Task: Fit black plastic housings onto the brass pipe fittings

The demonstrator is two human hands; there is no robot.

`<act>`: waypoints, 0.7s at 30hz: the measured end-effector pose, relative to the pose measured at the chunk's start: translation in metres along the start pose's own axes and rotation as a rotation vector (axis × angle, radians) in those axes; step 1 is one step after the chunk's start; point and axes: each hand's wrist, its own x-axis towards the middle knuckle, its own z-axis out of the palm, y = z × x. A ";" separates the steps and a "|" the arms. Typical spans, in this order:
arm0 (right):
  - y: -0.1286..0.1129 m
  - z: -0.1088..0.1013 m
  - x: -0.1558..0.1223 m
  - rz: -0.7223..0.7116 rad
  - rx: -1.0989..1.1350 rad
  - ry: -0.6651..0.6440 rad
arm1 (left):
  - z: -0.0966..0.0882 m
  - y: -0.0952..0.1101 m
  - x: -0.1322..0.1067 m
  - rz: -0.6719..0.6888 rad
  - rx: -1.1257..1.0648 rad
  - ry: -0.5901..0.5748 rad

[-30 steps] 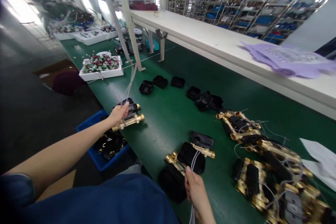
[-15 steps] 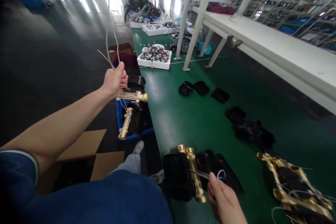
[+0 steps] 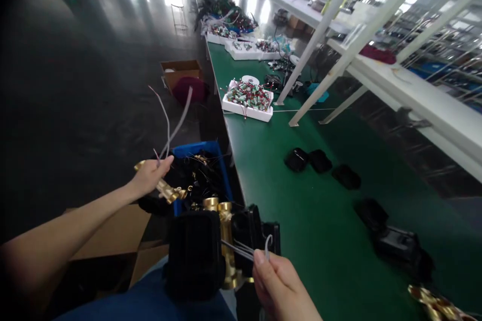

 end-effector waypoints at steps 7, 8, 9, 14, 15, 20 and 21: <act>-0.015 0.070 0.149 0.051 -0.067 -0.232 | 0.054 -0.128 0.080 -0.136 0.026 -0.127; -0.012 0.082 0.174 0.083 -0.090 -0.247 | 0.064 -0.146 0.091 -0.159 0.017 -0.134; -0.007 0.093 0.201 0.112 -0.122 -0.260 | 0.075 -0.165 0.102 -0.182 0.010 -0.144; 0.045 0.137 0.348 0.118 -0.345 -0.202 | 0.134 -0.260 0.148 -0.315 -0.058 -0.222; 0.058 0.142 0.376 0.122 -0.406 -0.182 | 0.145 -0.277 0.156 -0.338 -0.069 -0.238; 0.112 0.158 0.494 0.176 -0.667 -0.136 | 0.195 -0.346 0.185 -0.437 -0.091 -0.283; 0.120 0.160 0.513 0.187 -0.684 -0.140 | 0.203 -0.356 0.189 -0.453 -0.099 -0.286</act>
